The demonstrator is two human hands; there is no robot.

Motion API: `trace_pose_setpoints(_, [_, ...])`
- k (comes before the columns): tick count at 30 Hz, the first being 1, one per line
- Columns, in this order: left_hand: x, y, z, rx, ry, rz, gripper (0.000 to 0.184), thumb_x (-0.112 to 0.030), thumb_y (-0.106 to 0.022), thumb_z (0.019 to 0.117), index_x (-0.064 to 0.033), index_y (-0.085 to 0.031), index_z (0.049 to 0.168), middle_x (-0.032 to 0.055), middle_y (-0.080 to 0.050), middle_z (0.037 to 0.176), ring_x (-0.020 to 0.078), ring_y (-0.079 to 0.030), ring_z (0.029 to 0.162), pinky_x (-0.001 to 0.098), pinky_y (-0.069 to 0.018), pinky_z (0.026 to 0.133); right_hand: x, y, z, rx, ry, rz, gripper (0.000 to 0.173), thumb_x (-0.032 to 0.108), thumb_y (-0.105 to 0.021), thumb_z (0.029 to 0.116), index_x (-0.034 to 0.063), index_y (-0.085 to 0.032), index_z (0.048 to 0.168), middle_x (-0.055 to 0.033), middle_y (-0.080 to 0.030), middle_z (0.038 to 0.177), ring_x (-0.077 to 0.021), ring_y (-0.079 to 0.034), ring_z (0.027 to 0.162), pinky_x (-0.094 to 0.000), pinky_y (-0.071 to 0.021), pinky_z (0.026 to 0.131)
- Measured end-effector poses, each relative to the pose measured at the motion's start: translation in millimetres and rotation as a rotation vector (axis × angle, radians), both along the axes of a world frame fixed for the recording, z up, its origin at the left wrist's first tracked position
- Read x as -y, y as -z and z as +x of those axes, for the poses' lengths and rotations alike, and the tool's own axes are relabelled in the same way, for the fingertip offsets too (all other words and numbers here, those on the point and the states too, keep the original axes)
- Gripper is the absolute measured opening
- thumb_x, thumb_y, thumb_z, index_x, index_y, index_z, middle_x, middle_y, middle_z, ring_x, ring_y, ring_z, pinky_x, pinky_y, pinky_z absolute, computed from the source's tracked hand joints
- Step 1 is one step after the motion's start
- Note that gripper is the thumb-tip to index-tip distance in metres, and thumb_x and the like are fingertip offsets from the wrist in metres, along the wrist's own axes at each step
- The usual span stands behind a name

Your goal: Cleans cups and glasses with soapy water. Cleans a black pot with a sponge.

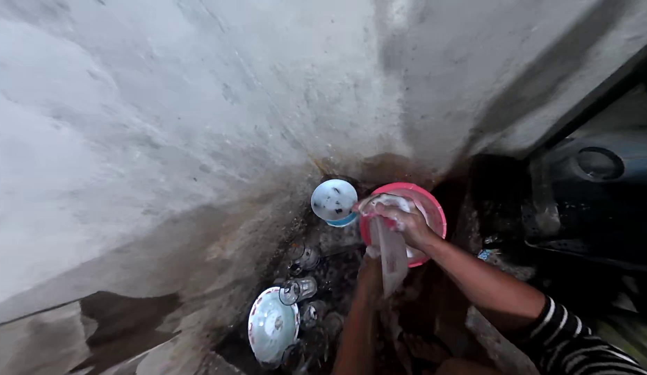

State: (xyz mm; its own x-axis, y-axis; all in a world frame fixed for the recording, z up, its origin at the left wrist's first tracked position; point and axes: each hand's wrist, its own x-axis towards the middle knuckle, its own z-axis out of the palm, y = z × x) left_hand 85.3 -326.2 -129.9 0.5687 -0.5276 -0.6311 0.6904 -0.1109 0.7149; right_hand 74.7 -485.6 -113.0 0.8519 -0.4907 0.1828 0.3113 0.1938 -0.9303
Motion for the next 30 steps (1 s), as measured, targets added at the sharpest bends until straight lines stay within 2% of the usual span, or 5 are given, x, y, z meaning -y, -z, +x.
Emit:
trace_pose_setpoints(8, [16,15,-14,0.008,-0.176,-0.143,0.041,-0.025,-0.014,0.113,-0.0059,-0.046,0.131,0.0027,-0.066,0.102,0.0051,-0.065,0.087,0.0223,-0.0568,0.074,-52,51,-54,-0.445,0.348,-0.181,0.039,0.008,-0.046,0.1009,-0.016,-0.058,0.13,-0.0249,-0.065,0.13,-0.0162,-0.062,0.122,-0.0273,-0.0465,0.107])
trace_pose_setpoints(14, [56,21,7,0.328,-0.028,0.004,0.047,-0.023,-0.033,0.1122,-0.0034,-0.033,0.156,0.017,-0.052,0.146,0.0166,-0.056,0.126,0.0343,-0.0502,0.104,-101,51,-77,-0.715,0.33,-0.069,0.054,0.014,-0.04,0.1045,-0.0197,-0.036,0.147,-0.032,-0.054,0.142,-0.0204,-0.056,0.134,-0.0284,-0.0423,0.113])
trace_pose_setpoints(18, [71,-17,10,0.39,-0.065,0.16,0.045,-0.017,-0.05,0.1073,-0.0027,-0.039,0.149,0.0158,-0.061,0.125,0.0142,-0.061,0.104,0.0323,-0.0533,0.09,-94,65,-71,-0.282,0.498,-0.136,0.049,0.033,-0.054,0.1038,-0.0087,-0.055,0.129,-0.0036,-0.068,0.105,0.0031,-0.065,0.095,-0.0165,-0.0546,0.087])
trace_pose_setpoints(22, [59,-4,19,0.46,-0.138,0.104,0.049,-0.012,-0.06,0.1014,0.0037,-0.041,0.143,0.0141,-0.063,0.114,0.0085,-0.063,0.095,0.0263,-0.0563,0.083,-59,16,-42,0.104,0.571,-0.623,0.039,0.039,-0.062,0.1018,0.0146,-0.064,0.132,-0.0101,-0.059,0.142,-0.0145,-0.059,0.129,-0.0335,-0.0519,0.108])
trace_pose_setpoints(30, [28,-9,26,0.532,-0.086,0.258,0.051,-0.017,-0.064,0.1013,0.0006,-0.041,0.144,0.0129,-0.067,0.101,0.0149,-0.069,0.081,0.0329,-0.0608,0.071,-12,-2,-3,-0.156,0.095,0.352,0.043,0.024,-0.034,0.1096,0.0015,-0.063,0.131,-0.009,-0.07,0.123,-0.0129,-0.065,0.113,-0.0327,-0.0543,0.1])
